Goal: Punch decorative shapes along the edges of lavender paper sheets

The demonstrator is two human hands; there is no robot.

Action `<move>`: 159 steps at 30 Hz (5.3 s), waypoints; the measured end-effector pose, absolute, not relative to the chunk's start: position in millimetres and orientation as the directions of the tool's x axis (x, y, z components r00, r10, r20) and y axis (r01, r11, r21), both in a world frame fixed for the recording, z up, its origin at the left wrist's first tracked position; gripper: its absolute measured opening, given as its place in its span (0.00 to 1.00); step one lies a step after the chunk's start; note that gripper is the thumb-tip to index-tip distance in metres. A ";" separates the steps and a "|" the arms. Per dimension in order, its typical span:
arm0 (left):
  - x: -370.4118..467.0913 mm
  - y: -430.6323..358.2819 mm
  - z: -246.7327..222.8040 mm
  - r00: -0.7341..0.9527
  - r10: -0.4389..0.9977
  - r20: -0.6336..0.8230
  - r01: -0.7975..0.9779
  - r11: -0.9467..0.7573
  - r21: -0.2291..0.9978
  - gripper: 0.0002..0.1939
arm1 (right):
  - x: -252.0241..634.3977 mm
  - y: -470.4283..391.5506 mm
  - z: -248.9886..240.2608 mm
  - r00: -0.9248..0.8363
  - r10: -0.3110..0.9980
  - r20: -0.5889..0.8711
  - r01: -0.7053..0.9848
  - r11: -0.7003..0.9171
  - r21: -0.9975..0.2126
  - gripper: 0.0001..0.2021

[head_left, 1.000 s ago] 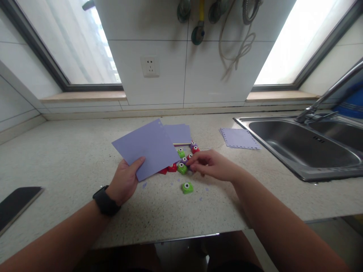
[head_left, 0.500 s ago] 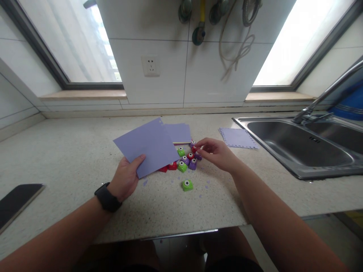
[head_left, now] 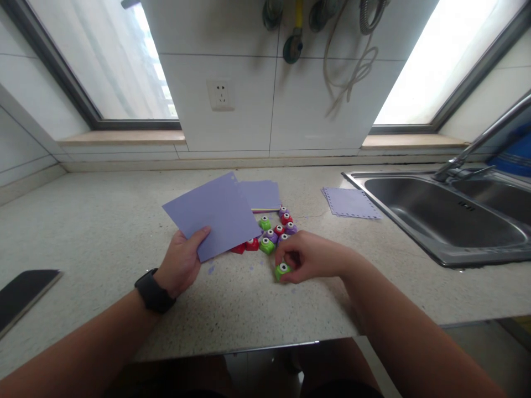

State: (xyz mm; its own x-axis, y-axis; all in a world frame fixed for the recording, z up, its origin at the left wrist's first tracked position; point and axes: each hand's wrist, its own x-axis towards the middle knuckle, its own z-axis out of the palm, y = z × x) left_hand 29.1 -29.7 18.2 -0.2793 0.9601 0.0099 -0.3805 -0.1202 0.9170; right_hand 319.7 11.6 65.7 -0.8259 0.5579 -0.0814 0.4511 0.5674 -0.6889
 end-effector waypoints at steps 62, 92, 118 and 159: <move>4.1 -9.4 -5.1 -0.347 0.934 0.078 -0.290 -0.186 0.939 0.25 | 305.6 34.0 43.3 -0.659 0.706 0.261 0.702 0.701 -0.124 0.13; 49.5 41.4 28.9 -0.239 0.962 0.136 -0.505 -0.243 0.828 0.30 | 314.5 48.7 58.5 -0.606 0.734 0.307 0.319 0.577 -0.752 0.10; 54.3 32.7 36.4 -0.284 0.946 0.159 -0.401 -0.267 0.876 0.28 | 309.3 57.9 55.8 -0.166 0.934 0.315 -0.470 0.206 -0.858 0.09; 50.0 26.1 33.9 -0.165 0.967 0.192 0.011 -0.192 0.981 0.27 | 312.0 59.9 43.6 -0.275 0.918 0.285 -0.276 0.208 -0.938 0.19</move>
